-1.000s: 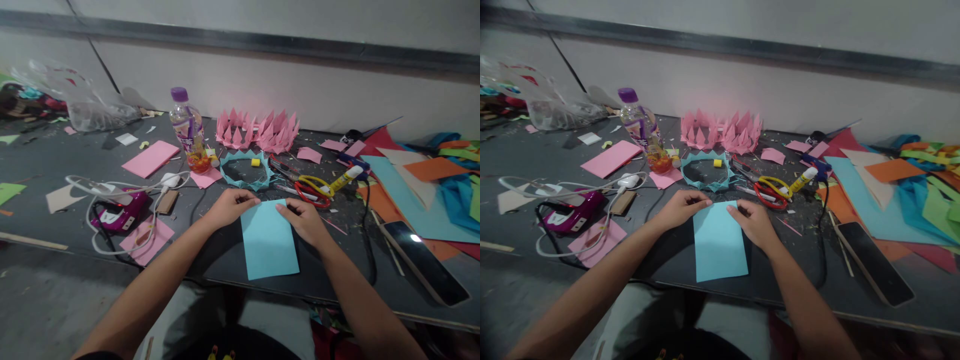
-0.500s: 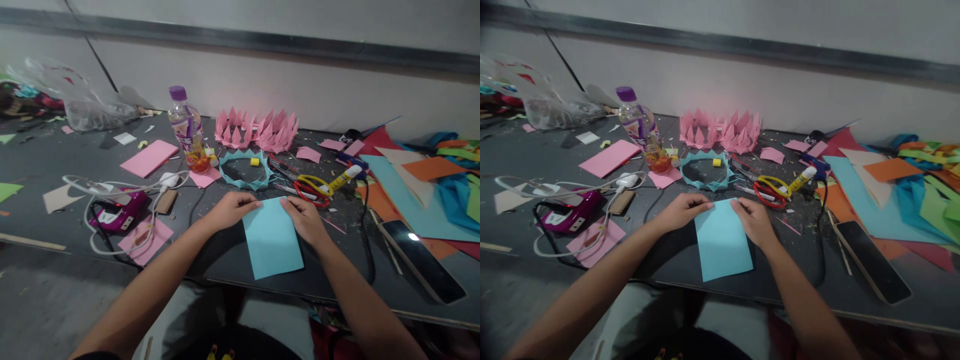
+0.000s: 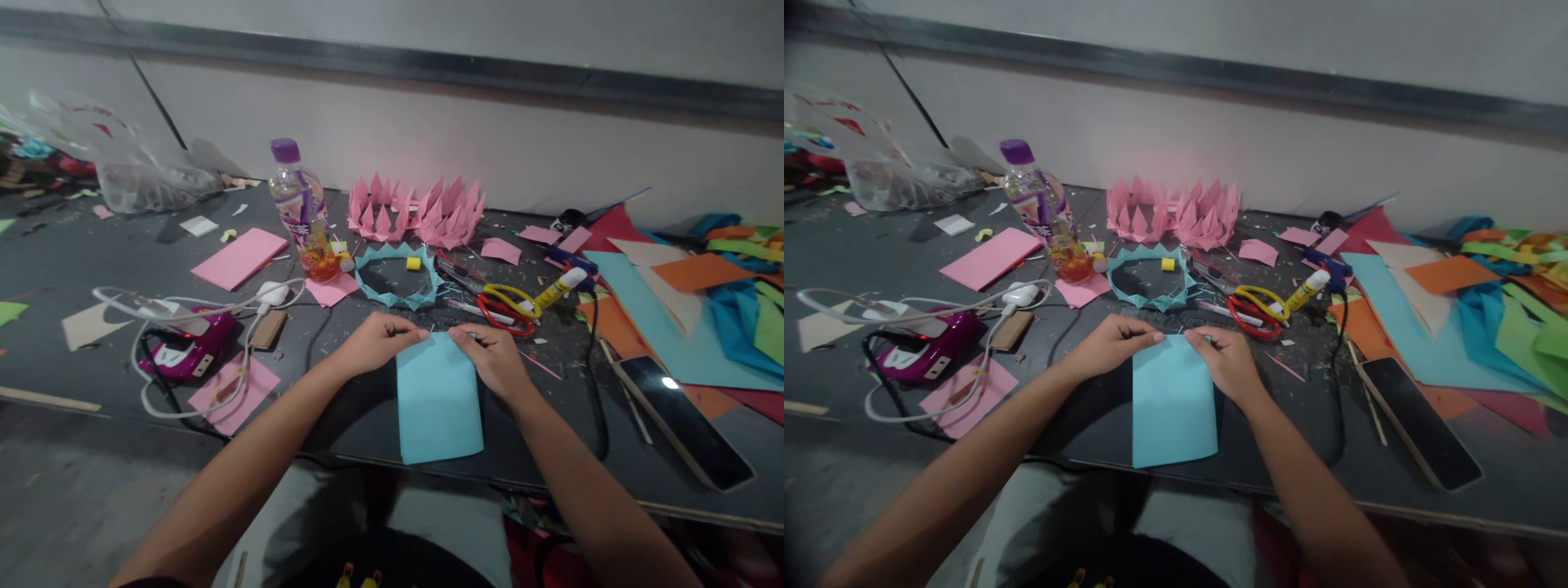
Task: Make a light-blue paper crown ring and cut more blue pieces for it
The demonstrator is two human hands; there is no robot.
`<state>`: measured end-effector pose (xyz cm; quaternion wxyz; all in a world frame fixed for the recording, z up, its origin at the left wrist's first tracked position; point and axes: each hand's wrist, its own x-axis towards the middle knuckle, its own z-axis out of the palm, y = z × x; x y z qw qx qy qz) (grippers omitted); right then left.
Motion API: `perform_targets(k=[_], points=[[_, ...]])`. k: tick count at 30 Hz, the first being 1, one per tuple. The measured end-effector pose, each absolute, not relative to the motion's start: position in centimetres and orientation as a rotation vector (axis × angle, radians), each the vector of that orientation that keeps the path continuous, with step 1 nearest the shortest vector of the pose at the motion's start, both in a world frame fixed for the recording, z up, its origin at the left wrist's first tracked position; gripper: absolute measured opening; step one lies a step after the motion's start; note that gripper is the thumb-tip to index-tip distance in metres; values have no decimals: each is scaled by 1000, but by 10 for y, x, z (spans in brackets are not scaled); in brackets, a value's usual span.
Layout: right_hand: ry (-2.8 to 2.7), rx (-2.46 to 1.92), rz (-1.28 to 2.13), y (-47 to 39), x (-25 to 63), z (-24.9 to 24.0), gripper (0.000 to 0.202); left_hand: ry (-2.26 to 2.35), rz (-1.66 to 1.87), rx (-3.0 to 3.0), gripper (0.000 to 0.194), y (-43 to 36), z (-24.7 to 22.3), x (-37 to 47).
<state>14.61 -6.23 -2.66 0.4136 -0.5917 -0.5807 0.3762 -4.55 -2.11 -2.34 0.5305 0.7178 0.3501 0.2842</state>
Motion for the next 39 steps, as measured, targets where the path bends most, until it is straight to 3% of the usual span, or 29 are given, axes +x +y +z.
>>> perform_targets(k=[9,14,18,24,32,39], points=[[-1294,-1459,1087,-57,146,-31,52,953,774,1752,30,-18,-23,-50],[-1455,-1537,1120,-60,146,-32,53,970,590,2063,32,-20,-23,-52],[-1568,-1524,1131,-62,141,-34,51,894,542,2261,28,-23,-27,-47],[-1586,-1481,1081,-61,142,-34,43,953,785,2119,29,-20,-27,-48],[-1745,-1457,1143,-66,136,-33,41,1022,582,2278,23,-24,-25,-47],[-1792,-1357,1194,-66,131,-34,41,926,679,2062,29,-24,-25,-43]])
